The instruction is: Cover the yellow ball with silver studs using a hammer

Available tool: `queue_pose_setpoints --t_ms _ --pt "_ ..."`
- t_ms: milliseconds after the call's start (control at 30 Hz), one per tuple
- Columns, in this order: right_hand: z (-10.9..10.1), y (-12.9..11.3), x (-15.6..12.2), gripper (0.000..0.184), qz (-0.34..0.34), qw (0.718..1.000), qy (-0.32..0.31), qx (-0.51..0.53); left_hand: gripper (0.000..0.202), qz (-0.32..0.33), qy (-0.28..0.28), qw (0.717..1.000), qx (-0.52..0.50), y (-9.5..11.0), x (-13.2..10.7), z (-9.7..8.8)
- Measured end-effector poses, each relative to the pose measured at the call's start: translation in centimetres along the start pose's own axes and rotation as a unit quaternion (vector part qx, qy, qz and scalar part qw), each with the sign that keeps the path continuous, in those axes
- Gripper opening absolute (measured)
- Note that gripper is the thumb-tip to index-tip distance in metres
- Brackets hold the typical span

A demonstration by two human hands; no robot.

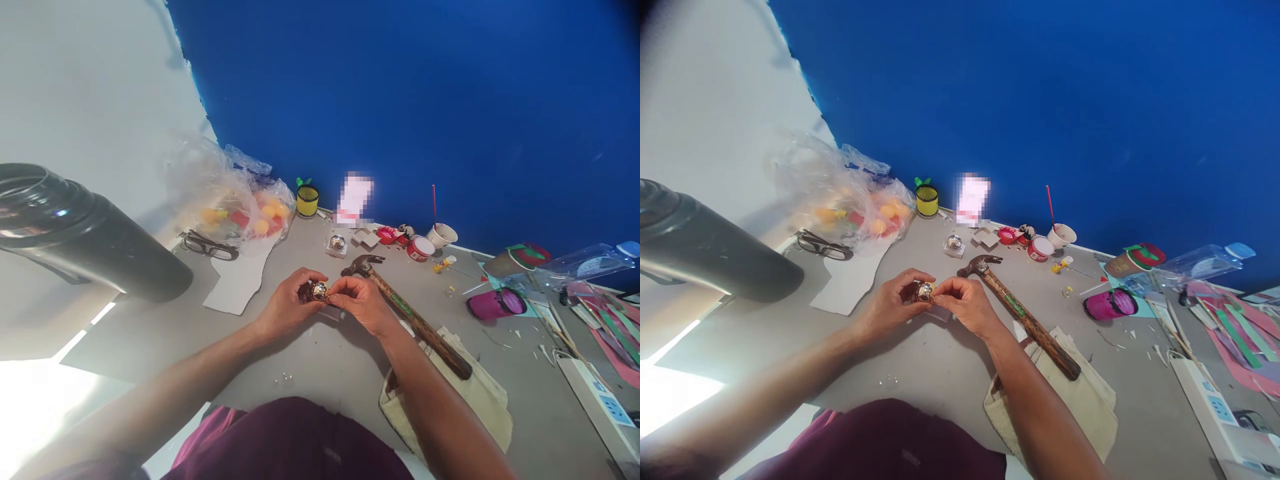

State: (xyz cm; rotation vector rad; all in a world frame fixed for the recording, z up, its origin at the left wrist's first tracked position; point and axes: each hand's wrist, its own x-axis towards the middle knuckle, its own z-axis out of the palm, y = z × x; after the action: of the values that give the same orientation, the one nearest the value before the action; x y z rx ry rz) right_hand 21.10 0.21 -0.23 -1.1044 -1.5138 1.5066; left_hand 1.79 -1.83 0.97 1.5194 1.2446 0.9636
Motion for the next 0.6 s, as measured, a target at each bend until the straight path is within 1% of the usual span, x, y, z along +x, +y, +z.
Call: queue_pose_setpoints --t_ms 200,300,433,500,600 --pt "0.2 -0.2 0.0 0.015 -0.001 1.0 0.007 -0.007 0.028 0.0 0.007 1.0 -0.007 -0.7 -0.1 0.4" --pt "0.6 -0.5 -0.1 0.013 -0.012 0.999 0.03 -0.042 0.027 0.028 0.031 0.999 -0.003 -1.2 -0.2 0.6" --pt "1.3 -0.9 -0.3 0.011 -0.042 0.992 0.077 -0.093 0.026 0.06 0.059 0.996 0.011 -1.9 -0.3 1.0" --pt "1.5 -1.0 -0.4 0.01 -0.044 0.99 0.082 -0.103 0.024 0.076 0.066 0.995 0.013 -2.1 -0.4 1.1" --pt "1.5 -1.2 -0.5 0.009 -0.04 0.991 0.073 -0.101 0.021 0.105 0.077 0.991 0.022 -2.3 -0.5 1.3"
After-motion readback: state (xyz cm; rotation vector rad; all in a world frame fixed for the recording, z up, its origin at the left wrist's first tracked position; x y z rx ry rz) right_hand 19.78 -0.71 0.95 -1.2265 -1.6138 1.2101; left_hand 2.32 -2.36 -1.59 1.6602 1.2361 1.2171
